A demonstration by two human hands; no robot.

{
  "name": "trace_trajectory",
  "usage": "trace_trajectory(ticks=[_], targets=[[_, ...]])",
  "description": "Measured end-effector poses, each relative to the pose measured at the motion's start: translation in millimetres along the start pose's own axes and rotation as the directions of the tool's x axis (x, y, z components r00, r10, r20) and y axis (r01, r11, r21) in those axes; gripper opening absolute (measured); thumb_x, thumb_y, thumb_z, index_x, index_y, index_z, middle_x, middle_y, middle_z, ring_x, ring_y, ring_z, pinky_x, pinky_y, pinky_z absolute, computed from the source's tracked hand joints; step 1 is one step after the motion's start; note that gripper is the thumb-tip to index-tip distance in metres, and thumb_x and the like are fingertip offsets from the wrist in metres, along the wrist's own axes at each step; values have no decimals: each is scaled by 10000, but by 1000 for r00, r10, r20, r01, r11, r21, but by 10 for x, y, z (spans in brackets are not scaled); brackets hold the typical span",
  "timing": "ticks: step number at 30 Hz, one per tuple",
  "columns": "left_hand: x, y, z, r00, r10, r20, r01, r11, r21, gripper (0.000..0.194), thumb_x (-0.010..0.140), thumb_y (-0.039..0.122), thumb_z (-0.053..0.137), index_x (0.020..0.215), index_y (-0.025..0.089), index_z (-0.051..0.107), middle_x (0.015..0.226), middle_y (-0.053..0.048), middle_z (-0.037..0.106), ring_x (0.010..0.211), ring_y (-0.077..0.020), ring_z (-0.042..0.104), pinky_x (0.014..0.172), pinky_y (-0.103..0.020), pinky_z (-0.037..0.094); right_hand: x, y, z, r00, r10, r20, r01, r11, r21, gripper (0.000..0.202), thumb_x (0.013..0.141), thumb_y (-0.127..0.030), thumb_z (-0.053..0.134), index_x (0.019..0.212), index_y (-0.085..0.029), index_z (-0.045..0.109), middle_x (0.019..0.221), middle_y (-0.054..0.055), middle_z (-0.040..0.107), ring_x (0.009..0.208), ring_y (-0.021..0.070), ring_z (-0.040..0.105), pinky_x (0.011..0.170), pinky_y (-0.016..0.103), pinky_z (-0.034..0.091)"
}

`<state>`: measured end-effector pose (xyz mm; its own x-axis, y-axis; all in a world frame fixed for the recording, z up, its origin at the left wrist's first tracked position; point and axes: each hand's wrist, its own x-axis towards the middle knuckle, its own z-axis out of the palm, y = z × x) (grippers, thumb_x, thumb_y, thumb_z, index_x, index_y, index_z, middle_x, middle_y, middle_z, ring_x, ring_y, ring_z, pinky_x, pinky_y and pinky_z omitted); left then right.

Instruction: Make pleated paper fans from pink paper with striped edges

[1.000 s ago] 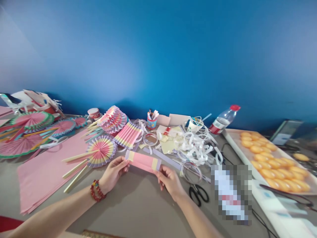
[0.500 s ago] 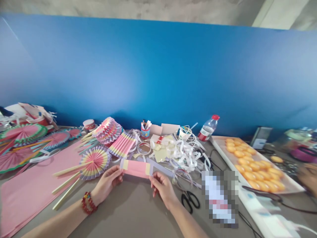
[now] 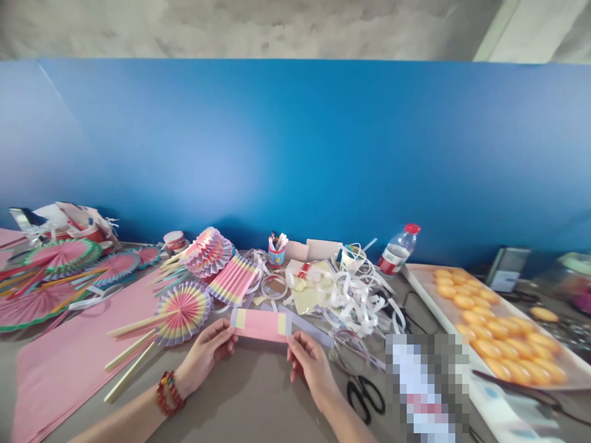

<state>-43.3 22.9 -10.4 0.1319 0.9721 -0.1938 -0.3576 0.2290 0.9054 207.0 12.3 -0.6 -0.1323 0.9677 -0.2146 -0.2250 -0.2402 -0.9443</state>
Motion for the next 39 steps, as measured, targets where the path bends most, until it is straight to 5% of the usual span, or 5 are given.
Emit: trace_trajectory(ticks=[10,18,28,34,39], targets=[[-2,25,22,997,41,62,-50,986,157,341,792,460,708,905,149,625,736,0,575,588,-95,521,564,-212,427,49,27,-40,999,47,1,-47,999,5,424,691,-539,783,868,-177,651,673,-14,555,525,89,450,407,198,449],[-29,25,62,1000,26,15,-29,974,226,383,794,506,688,809,136,592,722,-25,629,539,-87,516,526,-204,403,61,100,-81,999,34,18,-34,999,-14,414,751,-544,731,704,-176,548,587,-44,510,427,58,427,399,188,394],[-4,22,47,997,39,73,-58,959,276,433,797,549,665,879,126,630,675,-17,603,535,-103,539,527,-216,421,98,205,-124,992,47,118,-33,993,-112,463,711,-609,730,828,-179,605,680,-12,560,482,84,467,397,204,435],[-18,31,38,997,28,72,-49,951,305,413,813,532,655,841,121,629,706,-45,647,526,-95,529,516,-210,403,55,152,-135,996,44,76,-39,997,-64,397,791,-530,703,704,-166,570,619,-27,534,447,60,449,426,195,409],[-12,7,-8,999,-33,33,28,989,147,359,845,504,633,848,147,594,747,-36,646,561,-93,525,535,-205,420,51,91,-124,997,60,42,-65,990,125,355,794,-491,721,740,-173,574,657,-24,531,486,64,432,417,191,409]])
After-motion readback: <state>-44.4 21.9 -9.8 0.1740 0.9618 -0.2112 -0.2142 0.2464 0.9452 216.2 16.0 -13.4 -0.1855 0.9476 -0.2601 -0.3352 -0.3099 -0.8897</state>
